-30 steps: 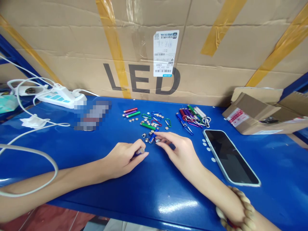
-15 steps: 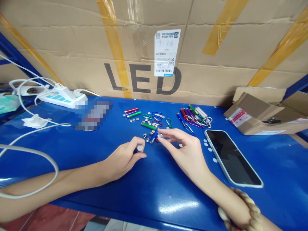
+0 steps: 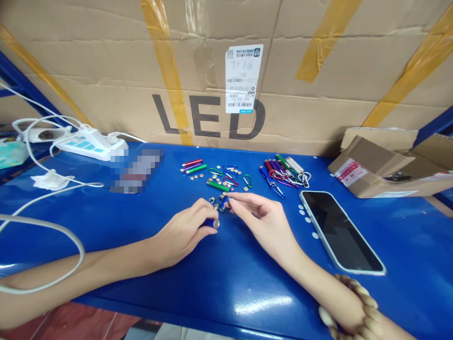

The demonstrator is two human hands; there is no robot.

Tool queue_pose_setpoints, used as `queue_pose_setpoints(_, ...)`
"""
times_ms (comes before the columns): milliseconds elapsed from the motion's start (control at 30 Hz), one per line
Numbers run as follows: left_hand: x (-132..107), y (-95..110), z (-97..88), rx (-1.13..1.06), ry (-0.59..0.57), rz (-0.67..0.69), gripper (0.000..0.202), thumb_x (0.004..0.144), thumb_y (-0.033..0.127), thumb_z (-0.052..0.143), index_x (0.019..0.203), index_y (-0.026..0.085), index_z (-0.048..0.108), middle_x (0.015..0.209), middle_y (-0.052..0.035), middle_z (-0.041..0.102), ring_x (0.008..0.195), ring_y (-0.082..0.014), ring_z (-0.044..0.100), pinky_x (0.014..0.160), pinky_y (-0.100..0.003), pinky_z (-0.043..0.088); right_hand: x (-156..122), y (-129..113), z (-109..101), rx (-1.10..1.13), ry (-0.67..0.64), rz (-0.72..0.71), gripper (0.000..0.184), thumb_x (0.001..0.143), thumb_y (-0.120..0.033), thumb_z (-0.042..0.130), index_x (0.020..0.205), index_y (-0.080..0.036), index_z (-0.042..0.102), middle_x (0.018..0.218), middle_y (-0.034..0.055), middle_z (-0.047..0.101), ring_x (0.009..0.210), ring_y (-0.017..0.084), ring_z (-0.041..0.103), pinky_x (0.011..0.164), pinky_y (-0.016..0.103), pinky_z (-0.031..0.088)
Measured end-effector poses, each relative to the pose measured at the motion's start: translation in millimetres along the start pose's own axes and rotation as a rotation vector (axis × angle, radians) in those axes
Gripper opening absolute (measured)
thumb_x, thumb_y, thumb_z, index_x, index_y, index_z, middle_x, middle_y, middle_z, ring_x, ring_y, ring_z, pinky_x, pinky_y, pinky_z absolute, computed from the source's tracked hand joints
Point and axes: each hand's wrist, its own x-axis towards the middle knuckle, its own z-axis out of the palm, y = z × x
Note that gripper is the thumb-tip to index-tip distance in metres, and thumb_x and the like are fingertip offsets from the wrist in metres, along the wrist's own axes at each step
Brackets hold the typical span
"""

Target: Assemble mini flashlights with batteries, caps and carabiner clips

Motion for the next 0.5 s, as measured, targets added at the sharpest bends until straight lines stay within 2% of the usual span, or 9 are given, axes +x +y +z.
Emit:
queue_pose_setpoints(100,0.6,0.7,-1.5,0.042,-0.051,-0.016,0.024,0.096,0.028,0.031,0.097,0.019,0.053,0.099,-0.0056,0.055,0.083,-0.0156,0.061,0.075,-0.031,0.052,-1.6,-0.6,0.1,-0.006,-0.022,-0.019,0.027,0.078,-0.038,0.065,0.098,-0.022,0.071,0.09,0.0035,0.073,0.078,0.017,0.068,0.073,0.029,0.057)
queue_pose_setpoints(300,0.5,-0.6,0.8,0.022,-0.028,-0.032,0.026,0.096,0.024,0.029,0.105,0.017,0.052,0.1,-0.0068,0.057,0.088,-0.016,0.06,0.08,-0.031,0.051,-6.2,-2.3,0.0,-0.206,-0.037,-0.307,0.017,0.079,-0.025,0.066,0.095,-0.025,0.073,0.084,0.0016,0.068,0.077,0.013,0.063,0.07,0.025,0.053)
queue_pose_setpoints(433,0.3,-0.7,1.4,0.035,-0.025,0.013,0.028,0.096,0.024,0.028,0.107,0.016,0.053,0.098,-0.0077,0.063,0.088,-0.0179,0.061,0.08,-0.034,0.051,-7.4,-2.3,-0.9,-0.198,0.011,-0.297,0.016,0.071,-0.029,0.074,0.085,-0.022,0.073,0.072,0.0011,0.067,0.062,0.012,0.059,0.058,0.024,0.052)
queue_pose_setpoints(500,0.1,-0.7,1.6,0.033,-0.027,0.024,0.028,0.097,0.025,0.029,0.106,0.016,0.054,0.097,-0.007,0.065,0.09,-0.0181,0.061,0.082,-0.035,0.05,-7.5,-1.1,-1.4,-0.193,0.007,-0.307,0.013,0.07,-0.03,0.075,0.079,-0.022,0.074,0.072,0.0019,0.068,0.063,0.013,0.06,0.059,0.026,0.053)
